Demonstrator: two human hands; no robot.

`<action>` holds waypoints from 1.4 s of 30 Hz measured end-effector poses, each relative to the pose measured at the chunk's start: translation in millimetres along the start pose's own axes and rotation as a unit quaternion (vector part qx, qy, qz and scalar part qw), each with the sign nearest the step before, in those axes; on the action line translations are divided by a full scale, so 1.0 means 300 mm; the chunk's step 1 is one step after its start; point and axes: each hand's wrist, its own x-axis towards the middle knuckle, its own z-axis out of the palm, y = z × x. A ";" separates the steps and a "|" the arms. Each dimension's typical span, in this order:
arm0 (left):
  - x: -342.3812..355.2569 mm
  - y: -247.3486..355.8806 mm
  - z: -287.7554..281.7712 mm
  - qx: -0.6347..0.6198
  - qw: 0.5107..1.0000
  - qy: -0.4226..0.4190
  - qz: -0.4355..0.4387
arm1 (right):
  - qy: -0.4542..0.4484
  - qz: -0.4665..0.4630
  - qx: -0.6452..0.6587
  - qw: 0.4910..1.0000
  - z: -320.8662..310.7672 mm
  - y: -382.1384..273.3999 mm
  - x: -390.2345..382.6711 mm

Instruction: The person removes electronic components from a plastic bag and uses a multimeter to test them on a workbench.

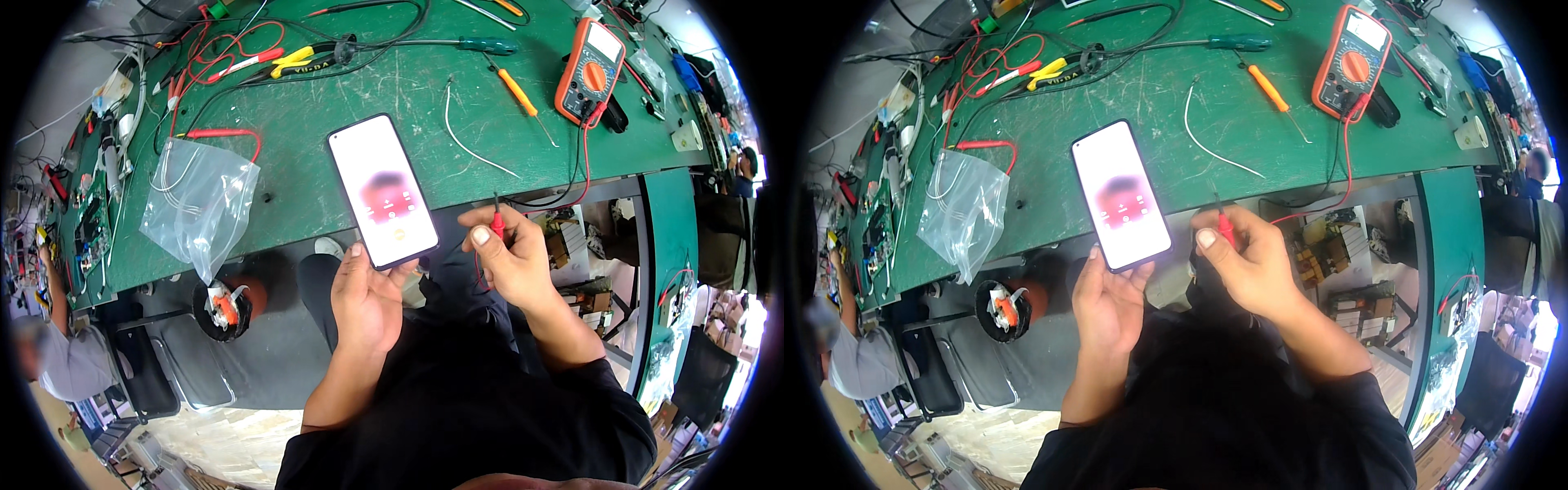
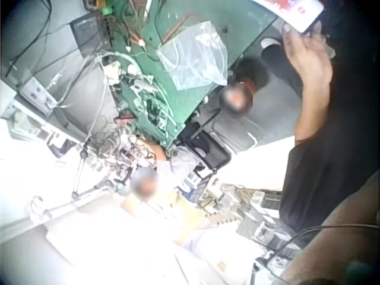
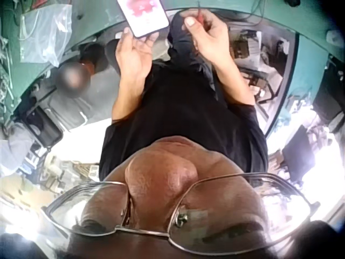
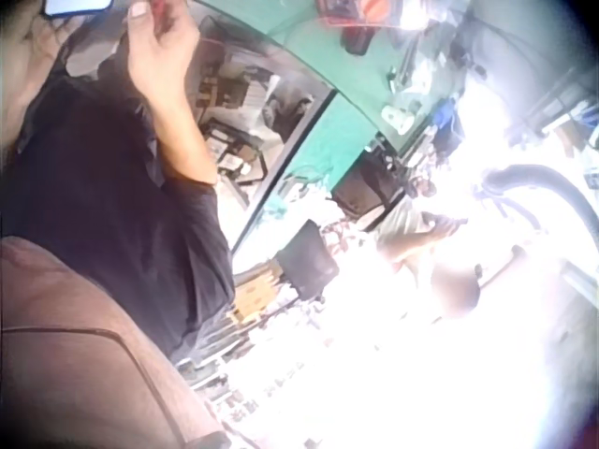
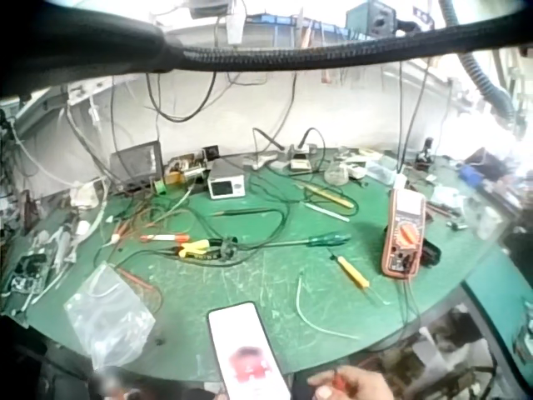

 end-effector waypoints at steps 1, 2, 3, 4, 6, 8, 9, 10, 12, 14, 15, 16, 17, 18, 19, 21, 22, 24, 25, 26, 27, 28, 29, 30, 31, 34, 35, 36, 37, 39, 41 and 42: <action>0.009 0.001 -0.002 0.001 1.000 -0.002 0.000 | 0.014 -0.019 -0.001 1.000 -0.003 -0.005 -0.006; 0.017 -0.001 -0.001 0.002 1.000 -0.003 0.000 | 0.028 -0.039 -0.003 0.999 -0.006 -0.007 -0.010; 0.020 -0.001 0.003 0.000 1.000 -0.001 -0.003 | 0.028 -0.087 -0.034 0.995 -0.007 -0.003 -0.011; 0.024 0.000 0.010 -0.001 1.000 0.001 -0.005 | 0.027 -0.135 -0.065 0.988 -0.008 0.003 -0.011; 0.029 -0.001 0.015 -0.001 1.000 0.005 -0.005 | -0.002 -0.136 -0.126 0.983 -0.008 -0.050 -0.028; 0.033 -0.004 0.015 -0.001 1.000 0.008 0.001 | -0.013 -0.223 -0.150 0.963 0.007 -0.034 -0.014; 0.038 -0.005 0.012 0.002 1.000 0.006 0.000 | -0.017 -0.264 -0.160 0.951 0.015 -0.025 -0.009; 0.043 -0.005 0.010 0.005 1.000 0.005 -0.001 | -0.023 -0.279 -0.171 0.945 0.022 -0.031 -0.009; 0.035 -0.002 0.001 0.010 1.000 0.007 -0.006 | -0.037 -0.294 -0.191 0.936 0.041 -0.042 -0.008; 0.033 0.000 -0.011 0.006 1.000 0.014 -0.010 | -0.059 -0.311 -0.231 0.920 0.059 -0.051 0.001; 0.031 0.001 -0.017 0.005 1.000 0.017 -0.011 | -0.070 -0.305 -0.242 0.918 0.069 -0.057 0.005; 0.028 0.000 -0.021 0.007 1.000 0.019 -0.010 | -0.080 -0.300 -0.253 0.916 0.080 -0.062 0.008; 0.024 -0.002 -0.025 0.011 1.000 0.020 -0.009 | -0.090 -0.294 -0.264 0.914 0.089 -0.065 0.011; 0.021 -0.001 -0.026 0.013 1.000 0.021 -0.007 | -0.073 -0.311 -0.263 0.910 0.100 -0.046 0.019; 0.019 0.001 -0.025 0.012 1.000 0.018 -0.009 | -0.075 -0.310 -0.265 0.910 0.105 -0.050 0.021; 0.016 0.006 -0.022 0.009 1.000 0.009 -0.011 | -0.077 -0.309 -0.269 0.909 0.113 -0.059 0.025; 0.014 0.007 -0.023 0.011 1.000 0.012 -0.011 | -0.076 -0.305 -0.270 0.910 0.118 -0.059 0.026; 0.009 0.007 -0.029 0.014 1.000 0.015 -0.012 | -0.074 -0.298 -0.273 0.912 0.126 -0.057 0.023; 0.008 0.008 -0.034 0.009 1.000 0.010 -0.011 | -0.072 -0.300 -0.273 0.911 0.129 -0.055 0.025; 0.009 0.008 -0.040 0.004 1.000 0.005 -0.010 | -0.069 -0.301 -0.272 0.911 0.132 -0.052 0.027; 0.008 0.008 -0.045 -0.002 1.000 0.000 -0.011 | -0.067 -0.301 -0.271 0.912 0.135 -0.049 0.027; 0.008 0.010 -0.046 -0.001 1.000 -0.003 -0.011 | -0.067 -0.301 -0.271 0.912 0.138 -0.049 0.028; 0.008 0.012 -0.047 0.000 1.000 -0.006 -0.012 | -0.068 -0.300 -0.271 0.912 0.139 -0.049 0.028; 0.008 0.011 -0.047 0.000 1.000 -0.008 -0.013 | -0.068 -0.299 -0.271 0.913 0.140 -0.048 0.028; 0.007 0.013 -0.041 0.002 1.000 0.002 -0.011 | -0.067 -0.299 -0.270 0.913 0.140 -0.046 0.028; 0.004 0.020 -0.016 0.005 1.000 0.020 -0.007 | -0.064 -0.300 -0.269 0.913 0.142 -0.038 0.030; 0.003 0.021 -0.013 0.003 1.000 0.020 -0.008 | -0.063 -0.300 -0.269 0.913 0.143 -0.035 0.030; 0.003 0.022 -0.012 0.003 1.000 0.020 -0.009 | -0.062 -0.301 -0.269 0.913 0.144 -0.033 0.031; 0.003 0.023 -0.012 0.002 1.000 0.016 -0.010 | -0.063 -0.301 -0.280 0.909 0.144 -0.030 0.033; 0.004 0.024 -0.016 0.002 1.000 0.009 -0.013 | -0.066 -0.301 -0.302 0.902 0.142 -0.028 0.036; 0.009 0.019 -0.028 0.018 1.000 -0.005 -0.010 | -0.047 -0.317 -0.276 0.906 0.145 -0.035 0.032; 0.009 0.017 -0.032 0.025 1.000 -0.012 -0.009 | -0.037 -0.324 -0.264 0.908 0.146 -0.041 0.026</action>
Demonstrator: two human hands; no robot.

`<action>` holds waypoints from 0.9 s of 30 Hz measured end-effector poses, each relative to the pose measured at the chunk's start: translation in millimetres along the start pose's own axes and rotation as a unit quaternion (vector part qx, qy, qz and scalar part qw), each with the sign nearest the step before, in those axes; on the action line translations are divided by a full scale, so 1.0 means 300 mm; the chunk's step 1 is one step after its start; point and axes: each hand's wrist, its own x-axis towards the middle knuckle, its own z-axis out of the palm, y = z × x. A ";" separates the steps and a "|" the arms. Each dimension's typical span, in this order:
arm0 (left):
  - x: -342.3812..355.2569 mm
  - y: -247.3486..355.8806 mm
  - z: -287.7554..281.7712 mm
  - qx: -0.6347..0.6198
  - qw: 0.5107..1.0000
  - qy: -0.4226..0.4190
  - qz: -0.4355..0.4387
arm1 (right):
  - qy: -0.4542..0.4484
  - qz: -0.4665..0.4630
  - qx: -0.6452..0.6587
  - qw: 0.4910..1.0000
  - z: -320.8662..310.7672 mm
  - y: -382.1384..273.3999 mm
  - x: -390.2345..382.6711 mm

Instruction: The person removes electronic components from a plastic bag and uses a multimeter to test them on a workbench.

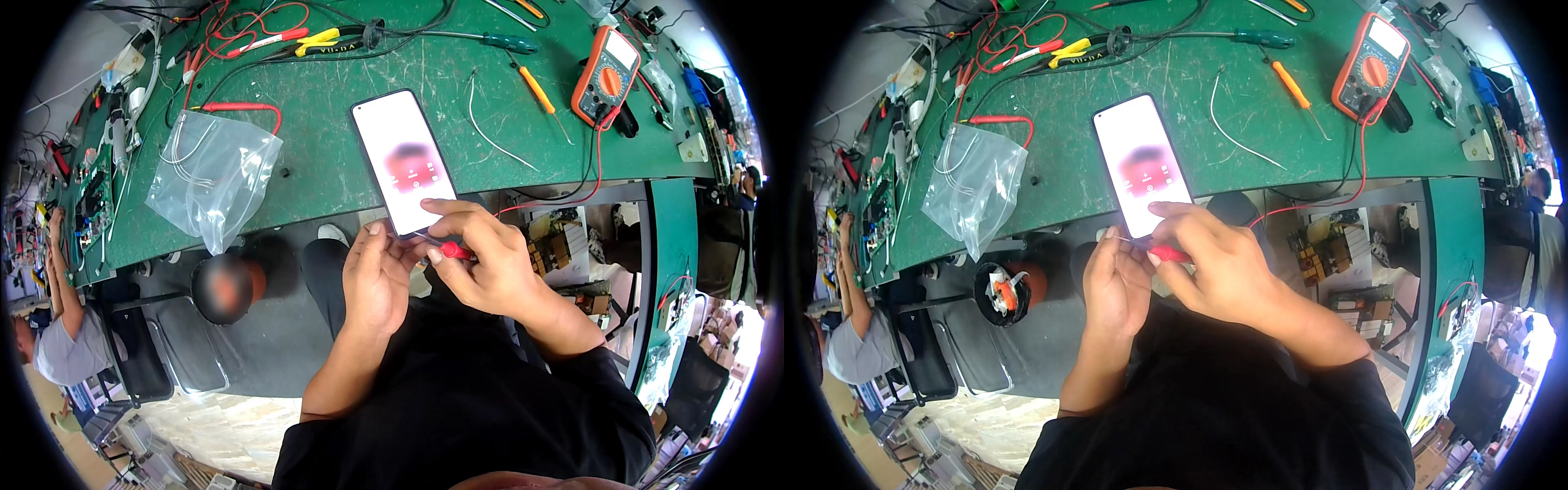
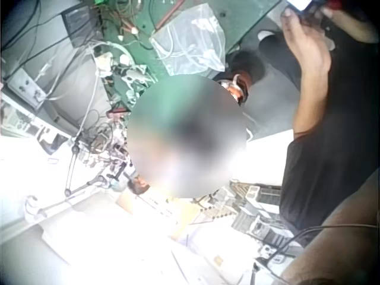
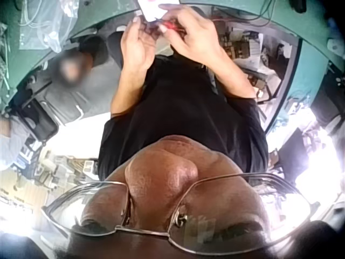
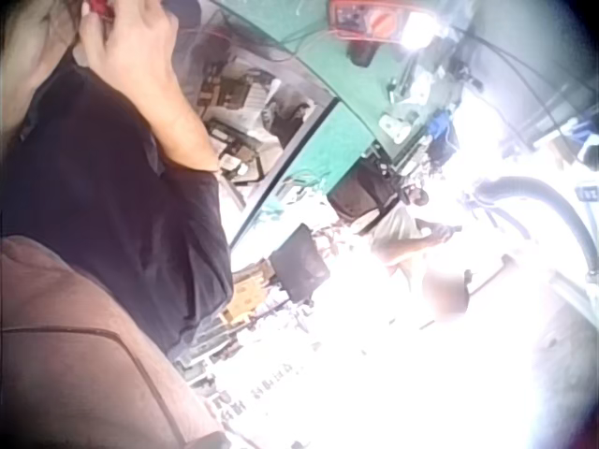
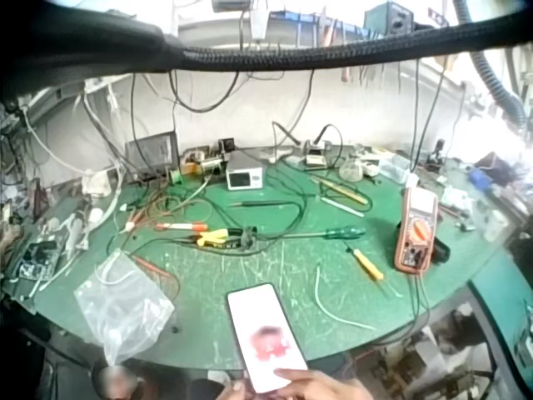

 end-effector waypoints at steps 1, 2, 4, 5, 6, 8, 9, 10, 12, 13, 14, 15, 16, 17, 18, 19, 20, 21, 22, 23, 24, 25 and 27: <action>0.001 0.001 0.003 -0.010 1.000 -0.011 -0.018 | -0.002 0.013 0.005 1.000 -0.006 -0.007 -0.003; 0.004 0.003 0.009 -0.020 0.999 -0.023 -0.036 | -0.004 0.027 0.010 1.000 -0.015 -0.014 -0.008; 0.017 0.003 0.015 -0.062 0.993 -0.073 -0.067 | 0.003 0.039 0.016 0.999 -0.026 -0.016 -0.019; 0.032 -0.001 0.013 -0.093 0.986 -0.111 -0.081 | 0.014 0.039 0.016 0.999 -0.029 -0.011 -0.028; 0.044 -0.008 0.012 -0.124 0.976 -0.150 -0.096 | 0.025 0.041 0.015 0.999 -0.035 -0.007 -0.037; 0.054 -0.024 0.017 -0.155 0.970 -0.159 -0.104 | 0.062 0.032 0.001 0.998 -0.051 0.000 -0.049; 0.057 -0.034 0.023 -0.171 0.966 -0.164 -0.107 | 0.079 0.027 -0.007 0.996 -0.061 0.005 -0.053; 0.053 -0.037 0.043 -0.143 0.975 -0.140 -0.101 | 0.101 0.036 -0.003 0.994 -0.074 0.007 -0.054; 0.063 -0.054 0.050 -0.163 0.975 -0.128 -0.077 | 0.102 0.064 -0.070 0.990 -0.110 0.013 -0.045; 0.067 -0.062 0.046 -0.173 0.975 -0.122 -0.064 | 0.101 0.090 -0.103 0.985 -0.126 0.014 -0.034; 0.078 -0.078 0.010 -0.183 0.971 -0.135 -0.073 | 0.091 0.078 -0.155 0.981 -0.141 0.041 -0.024; 0.077 -0.076 -0.002 -0.207 0.965 -0.139 -0.083 | 0.081 0.097 -0.205 0.971 -0.150 0.050 -0.007; 0.072 -0.072 -0.012 -0.230 0.958 -0.144 -0.092 | 0.070 0.115 -0.255 0.958 -0.159 0.055 0.010; 0.065 -0.069 -0.018 -0.253 0.951 -0.147 -0.101 | 0.058 0.132 -0.303 0.942 -0.167 0.059 0.028; 0.050 -0.056 -0.010 -0.257 0.950 -0.130 -0.124 | 0.054 0.134 -0.321 0.936 -0.171 0.061 0.050; 0.040 -0.052 -0.016 -0.255 0.948 -0.139 -0.128 | 0.029 0.146 -0.343 0.928 -0.177 0.076 0.066; 0.030 -0.050 -0.025 -0.252 0.947 -0.148 -0.132 | 0.004 0.158 -0.364 0.918 -0.183 0.097 0.079; 0.019 -0.049 -0.034 -0.251 0.946 -0.156 -0.136 | -0.024 0.170 -0.385 0.907 -0.187 0.117 0.089; 0.010 -0.048 -0.042 -0.251 0.946 -0.156 -0.136 | -0.018 0.153 -0.387 0.909 -0.187 0.136 0.097; 0.004 -0.046 -0.046 -0.248 0.946 -0.156 -0.138 | -0.015 0.129 -0.388 0.912 -0.189 0.154 0.104; -0.005 -0.046 -0.052 -0.246 0.947 -0.153 -0.139 | -0.015 0.105 -0.388 0.916 -0.189 0.172 0.108; -0.013 -0.048 -0.057 -0.243 0.948 -0.151 -0.141 | -0.014 0.082 -0.388 0.918 -0.188 0.184 0.115; -0.016 -0.062 -0.080 -0.228 0.950 -0.167 -0.136 | -0.019 0.068 -0.384 0.921 -0.169 0.193 0.152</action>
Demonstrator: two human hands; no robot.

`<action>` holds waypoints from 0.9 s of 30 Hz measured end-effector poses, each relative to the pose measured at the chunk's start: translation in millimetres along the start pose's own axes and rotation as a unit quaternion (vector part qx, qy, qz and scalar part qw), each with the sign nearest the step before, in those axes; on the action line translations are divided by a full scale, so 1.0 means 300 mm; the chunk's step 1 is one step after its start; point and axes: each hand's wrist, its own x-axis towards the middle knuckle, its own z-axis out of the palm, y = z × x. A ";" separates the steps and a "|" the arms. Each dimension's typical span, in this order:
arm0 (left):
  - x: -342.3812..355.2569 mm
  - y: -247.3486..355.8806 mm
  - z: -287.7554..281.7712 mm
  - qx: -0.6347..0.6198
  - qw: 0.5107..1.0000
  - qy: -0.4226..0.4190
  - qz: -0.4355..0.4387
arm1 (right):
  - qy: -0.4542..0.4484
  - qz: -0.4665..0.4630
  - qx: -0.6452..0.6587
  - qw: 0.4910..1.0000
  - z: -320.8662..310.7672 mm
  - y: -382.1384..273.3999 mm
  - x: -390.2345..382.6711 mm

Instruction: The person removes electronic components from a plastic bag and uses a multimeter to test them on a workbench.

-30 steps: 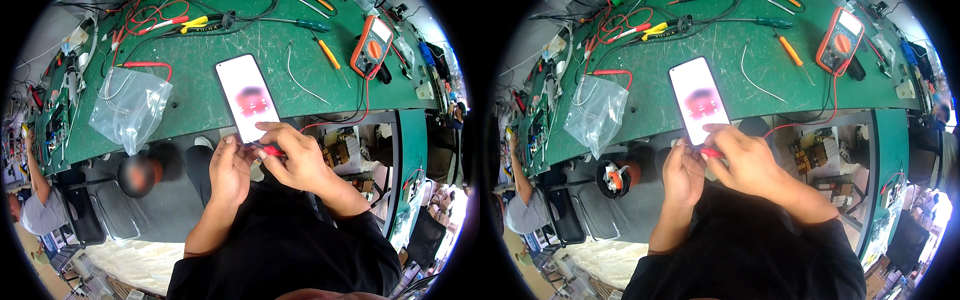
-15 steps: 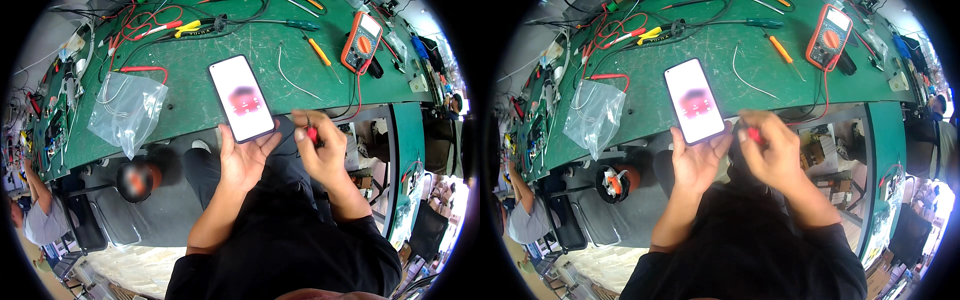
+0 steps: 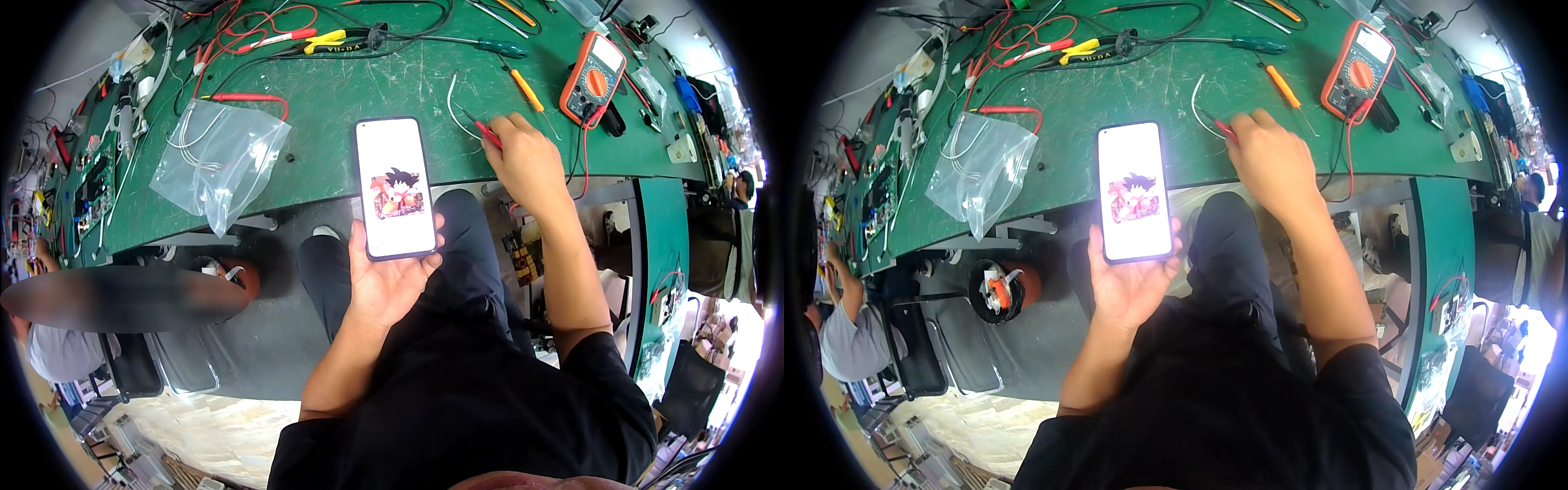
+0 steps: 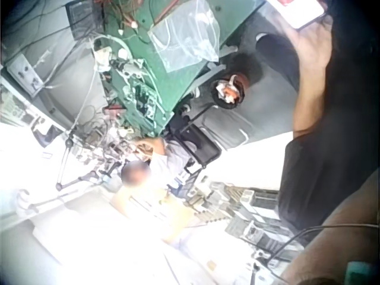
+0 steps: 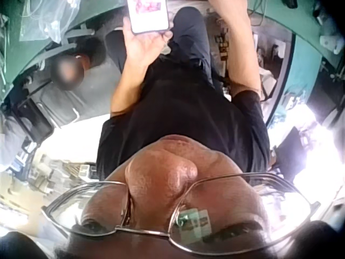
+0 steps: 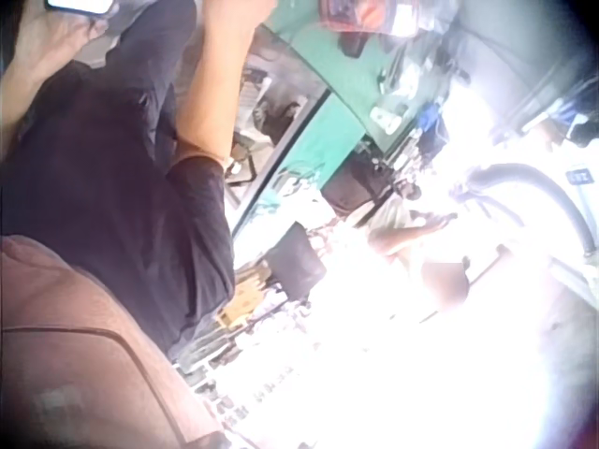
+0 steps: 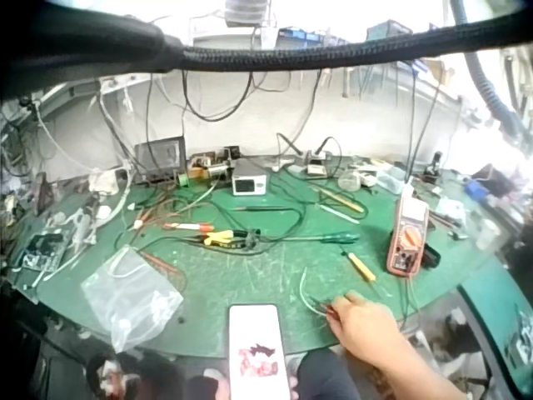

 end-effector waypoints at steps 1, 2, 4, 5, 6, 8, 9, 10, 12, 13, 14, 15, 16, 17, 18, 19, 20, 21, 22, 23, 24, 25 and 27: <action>-0.003 -0.002 -0.011 0.010 1.000 -0.007 -0.001 | 0.001 -0.007 0.002 1.000 0.005 -0.012 0.011; -0.008 -0.004 -0.016 0.010 1.000 -0.017 0.004 | 0.029 -0.007 0.019 0.999 -0.002 -0.028 0.013; -0.019 -0.003 -0.026 0.011 0.999 -0.035 0.016 | 0.083 -0.010 0.055 0.995 -0.039 -0.070 0.015; -0.023 0.001 -0.026 0.017 0.999 -0.039 0.016 | 0.084 -0.016 0.128 0.988 -0.066 -0.093 -0.003; -0.027 0.005 -0.025 0.024 0.999 -0.043 0.016 | 0.085 -0.021 0.200 0.976 -0.099 -0.118 -0.037; -0.031 0.008 -0.008 0.029 0.998 -0.045 0.021 | 0.013 -0.037 0.382 0.923 -0.157 -0.161 -0.113; -0.033 0.005 0.011 0.027 0.998 -0.042 0.026 | -0.019 -0.123 0.422 0.898 -0.153 -0.157 -0.141; -0.035 0.001 0.027 0.024 0.998 -0.040 0.030 | -0.057 -0.139 0.445 0.883 -0.151 -0.166 -0.159; -0.036 -0.013 0.048 0.027 0.998 -0.052 0.031 | -0.143 -0.145 0.465 0.862 -0.155 -0.181 -0.182; -0.037 -0.018 0.053 0.029 0.997 -0.058 0.032 | -0.118 -0.144 0.452 0.872 -0.128 -0.175 -0.173; -0.035 -0.021 0.045 0.032 0.997 -0.069 0.017 | -0.094 -0.115 0.449 0.881 -0.128 -0.169 -0.163; -0.033 -0.021 0.028 0.035 0.996 -0.078 0.002 | -0.045 -0.085 0.425 0.900 -0.130 -0.167 -0.155; -0.032 -0.022 0.021 0.038 0.995 -0.088 -0.012 | 0.004 -0.055 0.399 0.915 -0.132 -0.168 -0.150; -0.032 -0.025 0.023 0.042 0.995 -0.090 -0.010 | 0.033 -0.043 0.446 0.893 -0.128 -0.169 -0.149; -0.034 -0.029 0.024 0.046 0.995 -0.091 -0.009 | 0.036 -0.047 0.444 0.894 -0.130 -0.167 -0.155; -0.035 -0.033 0.025 0.049 0.995 -0.092 -0.007 | 0.039 -0.051 0.442 0.895 -0.133 -0.164 -0.162; -0.035 -0.035 0.028 0.049 0.995 -0.091 -0.006 | 0.042 -0.056 0.440 0.895 -0.135 -0.163 -0.169; -0.034 -0.038 0.030 0.048 0.995 -0.090 -0.004 | 0.044 -0.056 0.435 0.897 -0.133 -0.163 -0.177; -0.033 -0.040 0.032 0.047 0.995 -0.089 -0.001 | 0.047 -0.057 0.431 0.899 -0.127 -0.163 -0.186; -0.032 -0.041 0.034 0.048 0.995 -0.089 0.000 | 0.049 -0.057 0.426 0.902 -0.121 -0.164 -0.195; -0.030 -0.042 0.038 0.050 0.995 -0.089 0.001 | 0.057 -0.063 0.422 0.902 -0.113 -0.163 -0.204; -0.028 -0.043 0.041 0.051 0.995 -0.089 0.002 | 0.065 -0.069 0.419 0.903 -0.105 -0.163 -0.214; -0.027 -0.042 0.048 0.037 0.994 -0.101 -0.003 | 0.088 -0.085 0.409 0.904 -0.102 -0.173 -0.232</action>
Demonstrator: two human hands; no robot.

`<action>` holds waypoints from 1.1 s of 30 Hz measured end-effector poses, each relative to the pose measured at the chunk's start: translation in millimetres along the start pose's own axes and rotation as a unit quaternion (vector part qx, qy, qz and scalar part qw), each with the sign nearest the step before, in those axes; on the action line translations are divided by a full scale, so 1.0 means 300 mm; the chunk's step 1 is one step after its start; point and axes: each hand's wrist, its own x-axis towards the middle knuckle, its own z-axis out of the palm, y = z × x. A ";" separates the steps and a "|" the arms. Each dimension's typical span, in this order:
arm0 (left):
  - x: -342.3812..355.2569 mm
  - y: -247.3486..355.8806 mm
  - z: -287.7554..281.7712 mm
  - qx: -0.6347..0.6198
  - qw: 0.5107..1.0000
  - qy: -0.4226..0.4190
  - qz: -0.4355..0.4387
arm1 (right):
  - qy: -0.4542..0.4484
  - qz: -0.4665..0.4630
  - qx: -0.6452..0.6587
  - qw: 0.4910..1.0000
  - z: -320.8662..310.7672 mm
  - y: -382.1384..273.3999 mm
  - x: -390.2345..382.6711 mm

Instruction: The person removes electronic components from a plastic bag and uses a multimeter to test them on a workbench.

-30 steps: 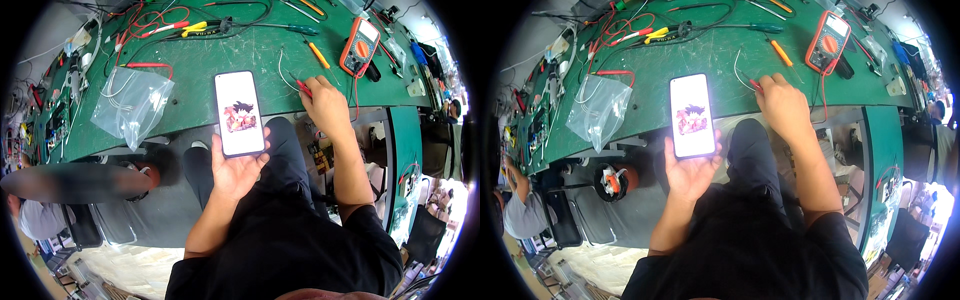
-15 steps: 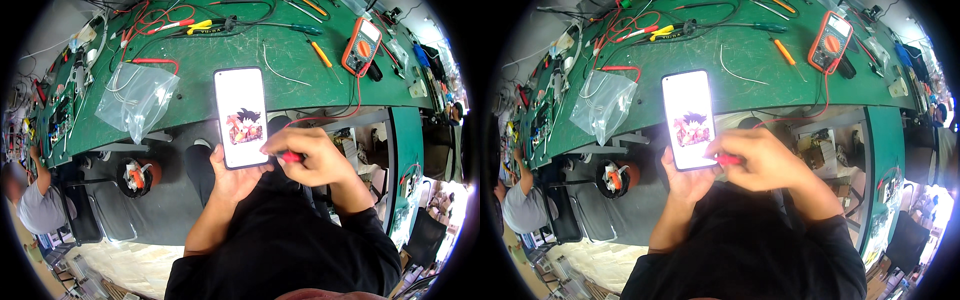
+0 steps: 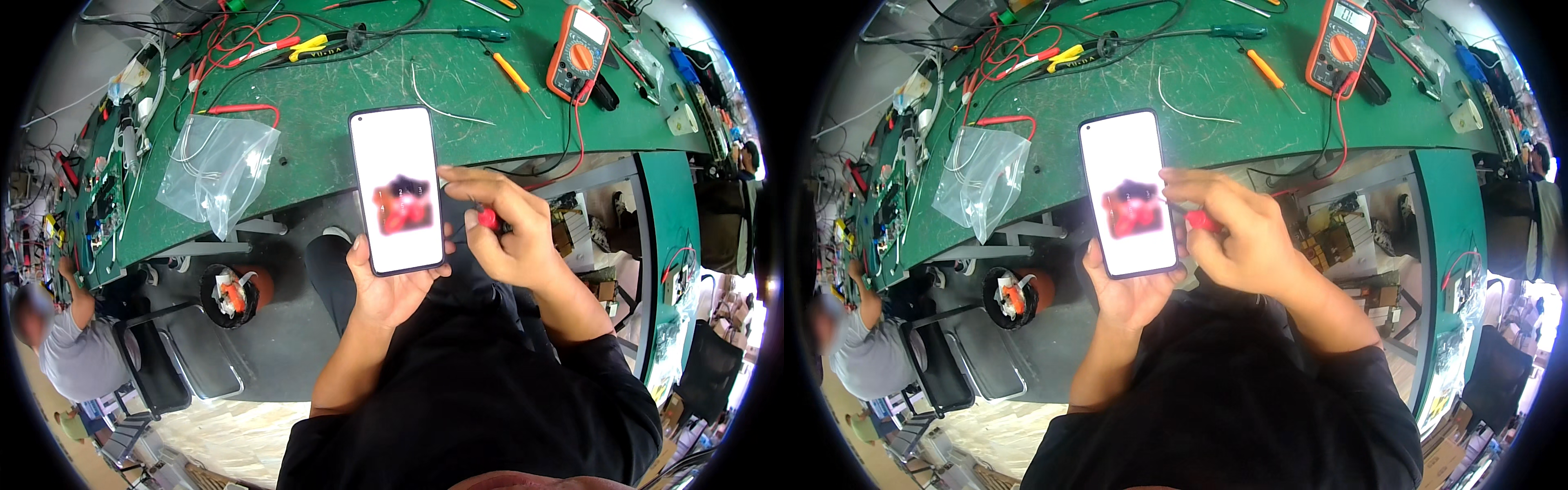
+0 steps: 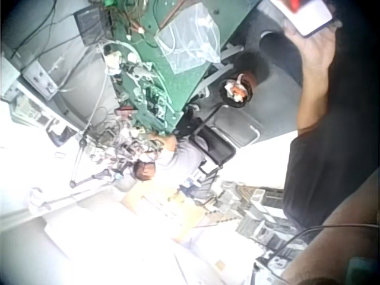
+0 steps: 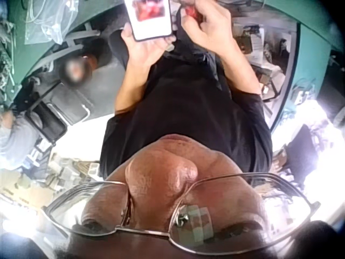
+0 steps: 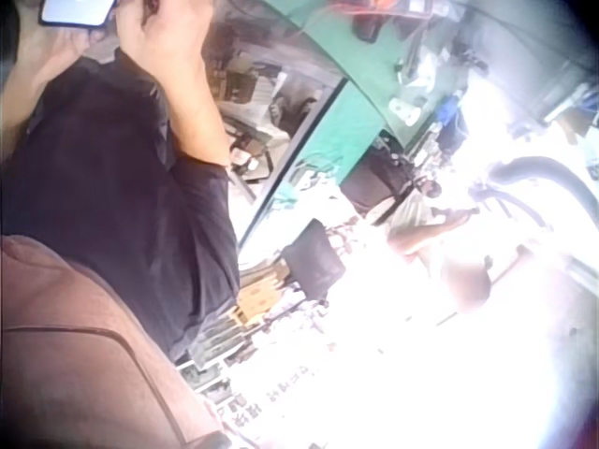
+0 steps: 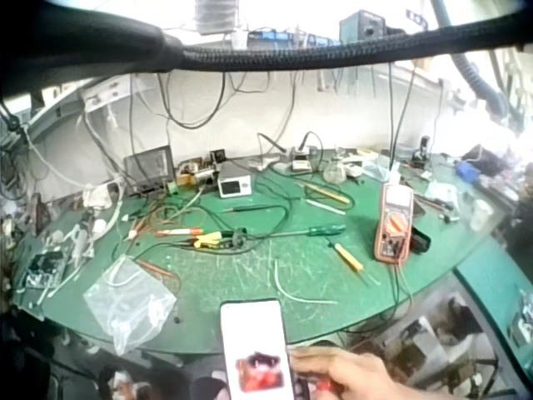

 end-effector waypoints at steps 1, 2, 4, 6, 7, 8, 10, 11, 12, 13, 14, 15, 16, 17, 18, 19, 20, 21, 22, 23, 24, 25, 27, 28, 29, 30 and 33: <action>0.001 0.000 0.003 -0.008 1.000 -0.005 -0.001 | -0.012 -0.023 0.002 1.000 0.004 -0.003 -0.006; 0.005 0.001 0.005 0.011 1.000 0.011 0.010 | -0.024 -0.047 0.003 0.999 0.009 -0.003 -0.012; 0.002 0.000 0.009 0.046 0.997 0.048 0.030 | -0.065 -0.040 0.012 0.997 0.014 -0.030 -0.044; -0.007 -0.005 0.018 0.117 0.989 0.092 0.023 | -0.095 -0.076 -0.023 0.992 0.026 -0.036 -0.062; -0.008 -0.006 0.020 0.153 0.982 0.112 0.020 | -0.107 -0.091 -0.038 0.989 0.032 -0.046 -0.062; -0.008 -0.009 0.021 0.159 0.981 0.111 0.023 | -0.117 -0.084 -0.032 0.989 0.038 -0.054 -0.063; -0.002 -0.004 0.043 0.204 0.974 0.096 0.018 | -0.115 -0.084 -0.027 0.989 0.047 -0.057 -0.059; -0.004 -0.007 0.037 0.206 0.973 0.097 0.020 | -0.114 -0.083 -0.025 0.990 0.050 -0.058 -0.056; -0.005 -0.009 0.032 0.209 0.973 0.098 0.023 | -0.129 -0.080 -0.045 0.987 0.048 -0.061 -0.046; -0.004 -0.007 0.033 0.215 0.972 0.089 0.021 | -0.124 -0.081 -0.048 0.988 0.049 -0.061 -0.047; -0.003 -0.003 0.035 0.221 0.972 0.079 0.020 | -0.119 -0.082 -0.050 0.988 0.050 -0.061 -0.049; -0.002 -0.003 0.034 0.221 0.972 0.078 0.024 | -0.114 -0.084 -0.052 0.989 0.050 -0.060 -0.050; -0.002 -0.003 0.033 0.221 0.972 0.077 0.028 | -0.117 -0.085 -0.053 0.988 0.051 -0.058 -0.050; -0.005 -0.009 0.026 0.214 0.972 0.086 0.037 | -0.121 -0.085 -0.054 0.988 0.053 -0.057 -0.050; -0.005 -0.006 0.026 0.214 0.973 0.084 0.036 | -0.122 -0.085 -0.056 0.987 0.055 -0.055 -0.049; -0.005 -0.006 0.027 0.212 0.973 0.083 0.035 | -0.115 -0.084 -0.051 0.988 0.056 -0.054 -0.051; -0.004 -0.002 0.031 0.217 0.973 0.074 0.026 | -0.108 -0.083 -0.046 0.990 0.059 -0.054 -0.055; -0.007 -0.006 0.031 0.216 0.973 0.074 0.023 | -0.101 -0.081 -0.042 0.991 0.058 -0.053 -0.060; -0.004 -0.007 0.030 0.217 0.973 0.072 0.020 | -0.099 -0.080 -0.041 0.991 0.058 -0.050 -0.063; -0.005 -0.012 0.023 0.214 0.973 0.079 0.025 | -0.097 -0.080 -0.040 0.991 0.060 -0.047 -0.066; -0.005 -0.014 0.019 0.213 0.973 0.087 0.031 | -0.096 -0.081 -0.038 0.991 0.062 -0.044 -0.066; -0.004 -0.014 0.020 0.214 0.973 0.086 0.033 | -0.102 -0.083 -0.042 0.990 0.060 -0.043 -0.063; -0.001 -0.011 0.024 0.215 0.972 0.084 0.036 | -0.114 -0.085 -0.051 0.988 0.056 -0.042 -0.056; -0.004 -0.008 0.013 0.210 0.974 0.078 0.023 | -0.106 -0.083 -0.044 0.990 0.056 -0.043 -0.058; 0.000 -0.011 0.013 0.215 0.973 0.080 0.031 | -0.098 -0.080 -0.038 0.991 0.057 -0.045 -0.062; -0.001 -0.014 0.017 0.221 0.971 0.085 0.041 | -0.091 -0.078 -0.028 0.992 0.058 -0.046 -0.064; -0.003 -0.012 0.027 0.219 0.971 0.090 0.031 | -0.106 -0.083 -0.034 0.990 0.048 -0.039 -0.059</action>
